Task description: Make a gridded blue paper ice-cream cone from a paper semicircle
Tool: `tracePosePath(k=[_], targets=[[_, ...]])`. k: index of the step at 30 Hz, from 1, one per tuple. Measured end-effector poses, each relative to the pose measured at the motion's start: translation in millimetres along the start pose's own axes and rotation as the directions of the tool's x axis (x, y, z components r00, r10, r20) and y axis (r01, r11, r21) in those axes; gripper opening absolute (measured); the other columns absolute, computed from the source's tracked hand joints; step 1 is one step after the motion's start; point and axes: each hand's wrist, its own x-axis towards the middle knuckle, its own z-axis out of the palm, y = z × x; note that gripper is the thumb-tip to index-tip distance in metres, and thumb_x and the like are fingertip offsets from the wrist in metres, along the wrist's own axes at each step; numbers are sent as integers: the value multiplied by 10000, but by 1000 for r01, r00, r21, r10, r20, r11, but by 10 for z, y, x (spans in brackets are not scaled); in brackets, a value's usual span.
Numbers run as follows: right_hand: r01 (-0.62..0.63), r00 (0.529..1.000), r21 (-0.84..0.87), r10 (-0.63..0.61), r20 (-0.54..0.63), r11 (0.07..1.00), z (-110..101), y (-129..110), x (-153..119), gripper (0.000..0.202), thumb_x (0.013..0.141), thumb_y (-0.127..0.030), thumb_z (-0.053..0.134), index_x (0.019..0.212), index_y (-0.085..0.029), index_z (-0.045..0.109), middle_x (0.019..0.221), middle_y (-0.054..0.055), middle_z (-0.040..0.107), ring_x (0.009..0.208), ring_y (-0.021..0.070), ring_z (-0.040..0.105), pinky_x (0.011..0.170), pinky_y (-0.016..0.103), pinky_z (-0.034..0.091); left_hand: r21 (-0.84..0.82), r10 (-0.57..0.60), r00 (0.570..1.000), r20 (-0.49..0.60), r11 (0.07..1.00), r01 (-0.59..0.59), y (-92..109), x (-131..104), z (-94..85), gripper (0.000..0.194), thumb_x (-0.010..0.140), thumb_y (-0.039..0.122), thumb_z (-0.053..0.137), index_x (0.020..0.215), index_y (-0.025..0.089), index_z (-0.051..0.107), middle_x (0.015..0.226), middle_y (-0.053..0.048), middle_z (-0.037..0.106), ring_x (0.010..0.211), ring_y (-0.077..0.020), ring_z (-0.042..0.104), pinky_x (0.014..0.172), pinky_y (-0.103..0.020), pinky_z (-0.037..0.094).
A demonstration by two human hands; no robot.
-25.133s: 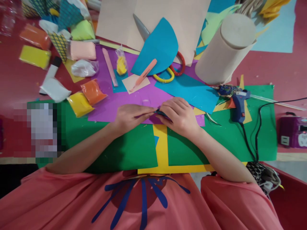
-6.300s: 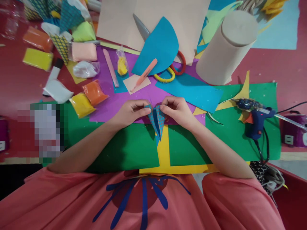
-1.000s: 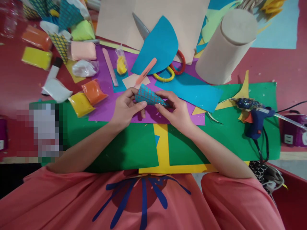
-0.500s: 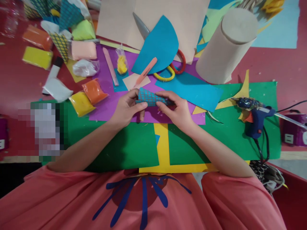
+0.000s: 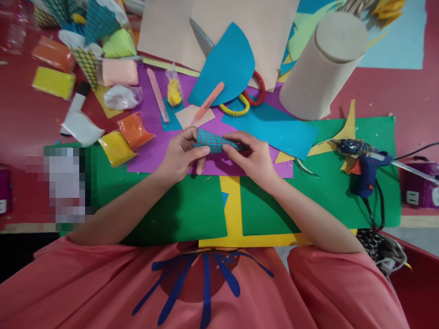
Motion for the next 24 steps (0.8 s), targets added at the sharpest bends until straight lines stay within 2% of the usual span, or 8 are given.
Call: tracePosePath(k=[6, 9, 12, 15, 21, 24], targets=[[-38, 991, 51, 44, -123, 998, -65, 22, 40, 383, 897, -577, 505, 946, -259, 712, 851, 15, 715, 770, 157, 690, 666, 299, 571, -35, -19, 993, -117, 999, 15, 5, 17, -20, 553, 643, 515, 800, 718, 227, 335, 615, 109, 486, 273, -45, 464, 262, -186, 319], [-34, 997, 80, 39, -62, 996, -71, 36, 39, 356, 839, -574, 601, 997, -267, 689, 910, 19, 702, 735, 151, 686, 647, 300, 577, -14, 2, 991, -134, 1000, -4, 9, 17, -28, 529, 671, 525, 772, 732, 229, 338, 645, 100, 498, 281, -35, 453, 263, -184, 329], [-11, 1000, 87, 12, -7, 996, -49, 36, 19, 343, 791, -522, 690, 1006, -256, 669, 1007, 37, 696, 871, 183, 700, 737, 329, 596, -21, 26, 993, -116, 999, -29, 6, 10, -27, 519, 685, 505, 774, 722, 226, 337, 640, 99, 493, 298, -40, 472, 280, -185, 347], [4, 1000, 76, -3, -8, 997, -30, 28, 4, 324, 791, -498, 700, 997, -250, 663, 1031, 46, 696, 992, 216, 689, 829, 370, 596, -50, 42, 996, -75, 998, -46, -4, 2, -23, 515, 668, 482, 800, 709, 220, 359, 632, 100, 489, 315, -49, 501, 309, -190, 381], [15, 1000, 36, -14, -22, 999, -40, 22, 9, 283, 809, -465, 692, 991, -251, 667, 1027, 44, 699, 1003, 224, 690, 857, 387, 595, 20, 28, 999, -21, 999, -28, -16, -8, -34, 412, 701, 498, 763, 791, 217, 476, 624, 86, 516, 340, -64, 517, 337, -207, 413], [17, 1000, 16, -16, -13, 1000, -43, 28, 8, 272, 815, -456, 688, 994, -252, 670, 1033, 43, 699, 999, 223, 689, 841, 382, 599, 10, -4, 1000, 3, 1000, 4, -11, -16, -34, 374, 718, 475, 746, 853, 219, 508, 682, 65, 580, 341, -70, 527, 337, -214, 416]])
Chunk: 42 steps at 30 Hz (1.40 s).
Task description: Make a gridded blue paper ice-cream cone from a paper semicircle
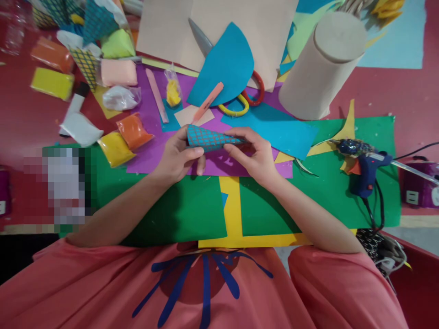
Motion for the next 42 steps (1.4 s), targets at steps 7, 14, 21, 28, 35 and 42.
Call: tracePosePath(k=[7, 14, 21, 28, 35, 42], targets=[[-3, 1000, 35, 2, 12, 999, 2, 13, -3, 275, 814, -467, 686, 987, -254, 678, 1014, 37, 706, 981, 210, 689, 811, 360, 597, -71, -15, 999, 44, 997, 18, -14, -3, 10, 368, 707, 448, 738, 886, 222, 510, 712, 59, 630, 317, -81, 532, 318, -205, 412], [12, 1000, 81, -14, 18, 997, 5, 21, 8, 232, 816, -428, 694, 958, -245, 694, 965, 28, 719, 918, 187, 698, 766, 331, 591, -46, -23, 998, 56, 999, 26, -40, 1, -7, 343, 722, 434, 723, 900, 222, 520, 797, 25, 671, 325, -76, 533, 331, -212, 416], [-19, 1000, 114, 19, 0, 993, -10, 20, 31, 264, 849, -476, 642, 927, -232, 707, 815, -5, 699, 602, 99, 644, 584, 255, 548, -106, 0, 999, 33, 994, 4, -29, 28, 5, 306, 724, 388, 709, 838, 204, 493, 652, 71, 620, 301, -75, 519, 312, -180, 379], [-11, 998, 243, 26, -57, 970, -8, 64, 62, 271, 838, -504, 644, 936, -253, 664, 639, -47, 626, 506, 85, 602, 490, 222, 515, -176, 116, 993, -5, 978, -115, -86, 55, -41, 247, 753, 320, 689, 869, 204, 504, 599, 91, 589, 328, -79, 538, 343, -175, 409], [0, 1000, 261, 5, -18, 965, 20, 16, 51, 285, 751, -445, 752, 881, -220, 636, 751, -39, 665, 547, 79, 632, 538, 230, 567, -110, 209, 976, 57, 973, -202, -127, -5, -47, 290, 778, 372, 746, 933, 202, 568, 651, 71, 618, 406, -84, 597, 411, -184, 477], [29, 999, 248, -24, -21, 968, -7, 36, 55, 241, 765, -408, 749, 883, -216, 664, 782, -26, 667, 597, 92, 655, 569, 240, 577, -94, 248, 969, 23, 965, -245, -145, -12, -71, 307, 745, 380, 774, 925, 195, 607, 727, 36, 670, 492, -110, 643, 481, -226, 537]])
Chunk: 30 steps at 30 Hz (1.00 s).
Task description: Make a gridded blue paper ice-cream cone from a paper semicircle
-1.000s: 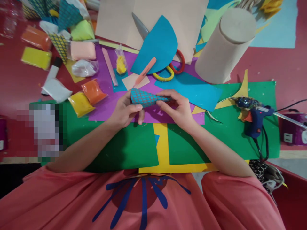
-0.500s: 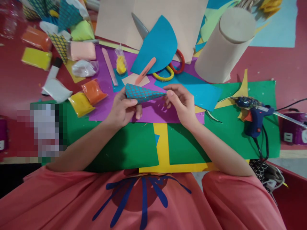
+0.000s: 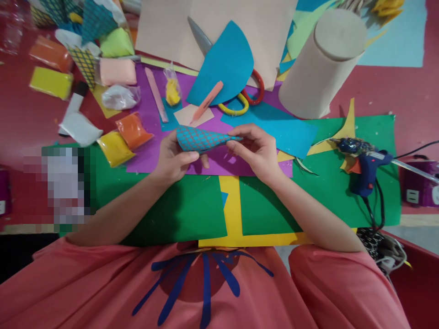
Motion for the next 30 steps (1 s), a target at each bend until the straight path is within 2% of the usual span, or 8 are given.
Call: tracePosePath(k=[6, 11, 13, 15, 19, 21, 24, 30], targets=[[33, 999, 26, -33, -7, 999, 7, 0, -4, 152, 796, -355, 732, 851, -218, 696, 739, -38, 682, 574, 79, 654, 562, 220, 563, -44, 33, 997, -68, 998, -36, -3, 53, -7, 298, 696, 333, 776, 896, 190, 609, 763, 34, 680, 570, -127, 668, 535, -254, 562], [-20, 999, 81, 23, -29, 996, -38, 24, 18, 162, 888, -381, 622, 928, -238, 689, 741, -36, 706, 604, 90, 683, 569, 218, 579, -85, 31, 986, -167, 995, -46, 30, 104, -29, 184, 705, 258, 678, 834, 179, 572, 707, 47, 670, 540, -112, 653, 513, -229, 541], [-6, 998, 59, 10, -66, 998, -53, 15, 17, 168, 901, -386, 602, 974, -256, 680, 781, -28, 716, 612, 93, 681, 572, 227, 585, -87, 10, 979, -202, 996, -28, 51, 113, -36, 153, 715, 242, 636, 829, 178, 557, 695, 47, 666, 535, -111, 648, 499, -220, 524], [60, 994, -32, -63, -91, 998, -53, -3, 4, 143, 893, -352, 617, 988, -265, 680, 830, -17, 724, 629, 95, 679, 586, 234, 587, -92, -19, 977, -212, 996, -1, 70, 116, -33, 140, 713, 222, 618, 829, 180, 553, 676, 50, 660, 520, -111, 643, 485, -215, 509], [234, 968, -365, -251, 0, 901, -31, -37, -39, 116, 854, -245, 655, 958, -251, 706, 914, 6, 738, 739, 123, 697, 638, 255, 591, -130, -77, 980, -184, 990, 54, 96, 115, -2, 165, 677, 179, 604, 838, 177, 568, 650, 53, 660, 497, -119, 647, 490, -220, 516], [295, 949, -450, -313, 35, 843, -24, -41, -50, 126, 846, -201, 652, 942, -247, 720, 904, 7, 749, 785, 137, 705, 643, 255, 589, -157, -110, 980, -163, 984, 84, 98, 114, 13, 184, 661, 180, 603, 841, 176, 564, 664, 51, 669, 490, -117, 646, 484, -215, 511], [306, 941, -480, -337, 22, 822, -30, -39, -52, 129, 849, -189, 648, 929, -244, 731, 872, 2, 758, 787, 145, 709, 644, 263, 589, -169, -156, 979, -129, 977, 134, 92, 110, 16, 171, 676, 197, 588, 839, 177, 542, 662, 45, 668, 484, -125, 648, 481, -218, 505], [226, 963, -443, -267, -32, 868, -40, -57, -63, 96, 853, -282, 661, 899, -279, 745, 846, 5, 756, 779, 169, 708, 664, 312, 597, -117, -211, 976, -60, 972, 203, 80, 92, -8, 188, 703, 252, 572, 869, 194, 506, 666, 19, 677, 544, -193, 694, 526, -307, 562]])
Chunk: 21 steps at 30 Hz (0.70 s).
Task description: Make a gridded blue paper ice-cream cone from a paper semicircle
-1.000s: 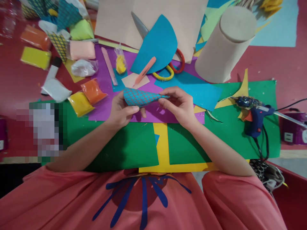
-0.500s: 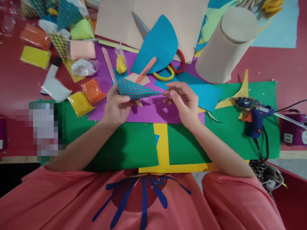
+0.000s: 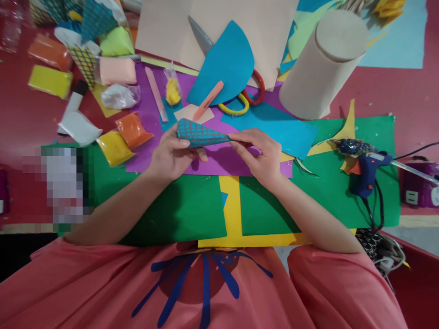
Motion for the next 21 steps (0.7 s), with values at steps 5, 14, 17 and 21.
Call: tracePosePath(k=[5, 14, 17, 21], targets=[[-75, 992, 41, 79, -96, 996, 23, 0, -18, 110, 831, -354, 694, 825, -246, 714, 781, 0, 730, 684, 149, 691, 637, 301, 580, 7, 25, 1000, -11, 1000, -25, 5, -7, 18, 195, 713, 262, 561, 886, 204, 494, 660, 33, 676, 534, -179, 692, 527, -297, 575], [-150, 989, 251, 143, 48, 956, 69, 44, 5, 259, 834, -458, 668, 1010, -272, 629, 931, 6, 706, 813, 138, 689, 662, 269, 583, 15, 62, 997, 38, 998, -63, -41, -16, 32, 230, 703, 253, 658, 880, 204, 521, 673, 63, 665, 495, -142, 677, 509, -250, 560], [-136, 987, 215, 114, 110, 967, 84, 45, -17, 267, 808, -423, 705, 998, -247, 641, 1006, 23, 701, 905, 154, 686, 786, 303, 587, 42, 48, 996, 82, 998, -51, -67, -40, 37, 279, 722, 309, 708, 918, 197, 544, 713, 47, 680, 520, -157, 691, 557, -291, 591], [-165, 982, 212, 141, 126, 963, 89, 43, -21, 246, 810, -433, 697, 956, -243, 646, 966, 20, 706, 916, 163, 685, 805, 308, 580, 37, 62, 992, 113, 997, -66, -72, -67, 41, 312, 728, 348, 742, 939, 197, 568, 841, 19, 717, 537, -148, 697, 545, -278, 598]])
